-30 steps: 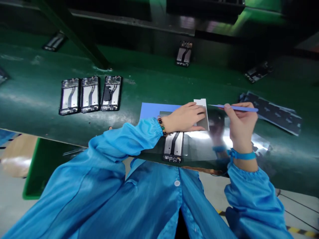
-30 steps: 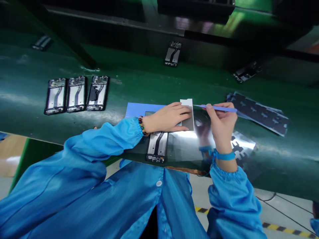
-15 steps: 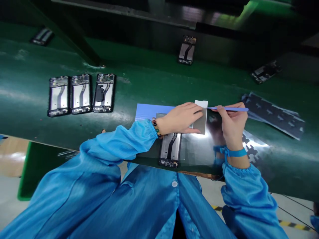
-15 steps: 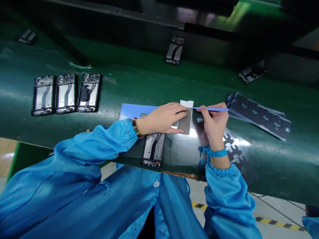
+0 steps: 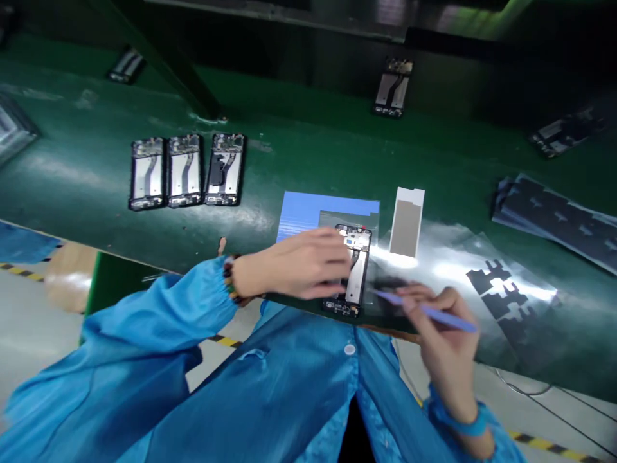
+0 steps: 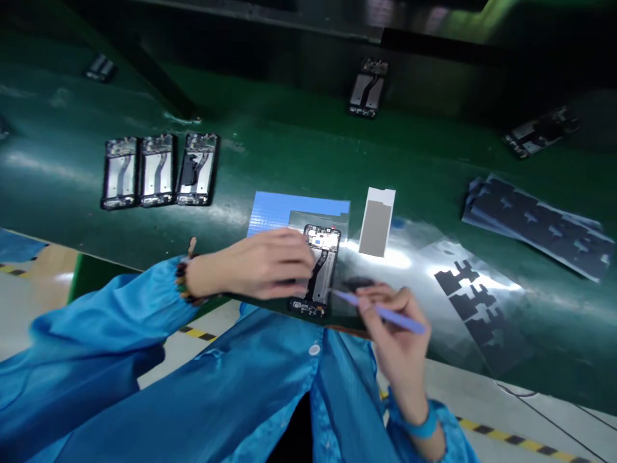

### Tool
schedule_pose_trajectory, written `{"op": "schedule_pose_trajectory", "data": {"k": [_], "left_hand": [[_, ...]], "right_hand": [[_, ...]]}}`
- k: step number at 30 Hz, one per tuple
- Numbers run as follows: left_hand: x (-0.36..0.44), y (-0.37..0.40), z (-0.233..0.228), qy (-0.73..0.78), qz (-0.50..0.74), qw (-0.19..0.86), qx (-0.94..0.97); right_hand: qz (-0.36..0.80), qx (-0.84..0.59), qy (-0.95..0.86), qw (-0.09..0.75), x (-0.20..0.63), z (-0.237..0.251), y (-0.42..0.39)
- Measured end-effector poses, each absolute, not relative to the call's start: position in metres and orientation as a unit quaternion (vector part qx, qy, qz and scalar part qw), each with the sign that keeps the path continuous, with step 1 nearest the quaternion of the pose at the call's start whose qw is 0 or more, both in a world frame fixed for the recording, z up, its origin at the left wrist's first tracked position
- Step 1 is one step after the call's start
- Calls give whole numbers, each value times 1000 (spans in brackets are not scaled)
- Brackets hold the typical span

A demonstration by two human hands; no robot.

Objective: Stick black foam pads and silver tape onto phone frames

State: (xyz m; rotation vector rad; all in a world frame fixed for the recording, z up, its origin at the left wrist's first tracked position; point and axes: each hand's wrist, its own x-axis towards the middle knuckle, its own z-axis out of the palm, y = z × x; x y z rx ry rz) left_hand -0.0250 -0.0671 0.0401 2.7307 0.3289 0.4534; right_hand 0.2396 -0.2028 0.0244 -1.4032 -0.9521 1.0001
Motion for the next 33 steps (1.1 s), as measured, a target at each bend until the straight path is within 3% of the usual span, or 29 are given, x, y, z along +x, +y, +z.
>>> {"op": "schedule_pose_trajectory", "data": {"k": [4,10,18,21,24,26,31,33], "left_hand": [[-64,-116,25,100,196,226,949],[-68,-137,1,135,216,199,946],[-64,-141,5,145,237,152,949],[-61,-143,12,155,214,119,957],[-58,-141,20,151,196,102,963],[-53,-137,24,138,184,107,967],[-17,-117,34,80,166,117,976],[11,-108,36,54,151,105,981]], "right_hand": [[436,-599,-425,520,193,14,-247],[407,-616,-432,519,175,-4,-252],[401,-613,-455,506,172,-2,-253],[368,-604,-445,549,193,3,-242],[244,-631,-376,634,237,1,-221],[199,-653,-340,647,269,-1,-211],[321,-636,-375,594,316,4,-214],[323,-624,-357,616,325,7,-219]]}}
